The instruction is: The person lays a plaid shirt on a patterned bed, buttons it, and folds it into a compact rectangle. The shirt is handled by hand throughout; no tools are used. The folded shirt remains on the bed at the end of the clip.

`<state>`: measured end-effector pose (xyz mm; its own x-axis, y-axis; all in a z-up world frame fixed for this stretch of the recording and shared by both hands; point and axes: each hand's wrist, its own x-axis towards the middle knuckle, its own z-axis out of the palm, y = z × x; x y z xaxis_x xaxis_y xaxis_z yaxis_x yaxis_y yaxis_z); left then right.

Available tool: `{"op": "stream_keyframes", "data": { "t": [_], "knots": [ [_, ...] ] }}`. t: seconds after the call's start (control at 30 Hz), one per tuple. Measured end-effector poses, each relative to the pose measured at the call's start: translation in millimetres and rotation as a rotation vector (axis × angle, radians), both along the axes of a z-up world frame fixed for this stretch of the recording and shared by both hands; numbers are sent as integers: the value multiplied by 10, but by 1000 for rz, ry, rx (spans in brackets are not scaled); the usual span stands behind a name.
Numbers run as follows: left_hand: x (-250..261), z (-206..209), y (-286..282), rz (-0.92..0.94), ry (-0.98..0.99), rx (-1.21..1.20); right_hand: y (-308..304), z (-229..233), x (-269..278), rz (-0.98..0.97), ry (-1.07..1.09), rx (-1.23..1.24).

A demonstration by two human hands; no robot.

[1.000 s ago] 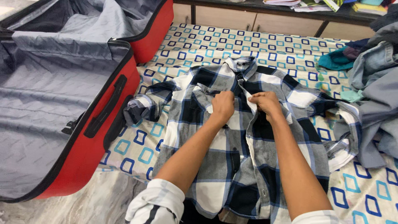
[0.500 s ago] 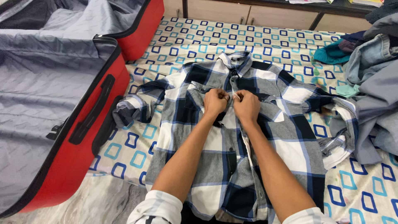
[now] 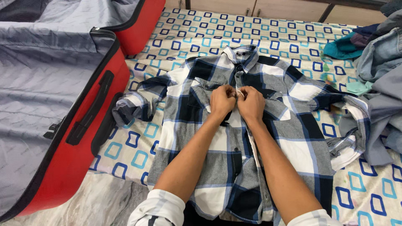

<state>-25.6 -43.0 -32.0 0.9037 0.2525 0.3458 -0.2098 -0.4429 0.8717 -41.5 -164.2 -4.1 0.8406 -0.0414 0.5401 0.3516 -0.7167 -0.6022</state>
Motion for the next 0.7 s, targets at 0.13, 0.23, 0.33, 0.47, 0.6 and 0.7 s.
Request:
{"op": "stream_keyframes", "data": {
  "t": [0.13,0.23,0.33,0.47,0.6,0.7],
  "knots": [
    [49,-21,68,-96,38,-77,-17,-12,14,46,24,-5],
    [68,-43,103,-103,34,-83,-46,-97,64,54,33,-16],
    [72,-73,70,-93,20,-105,-108,-177,158,133,-15,-17],
    [29,-47,66,-89,-24,-51,-239,-191,211,163,279,174],
    [29,20,115,-155,11,58,-277,-183,242,217,299,233],
    [41,34,142,-179,-38,114,-237,-154,231,198,282,189]
  ]
}}
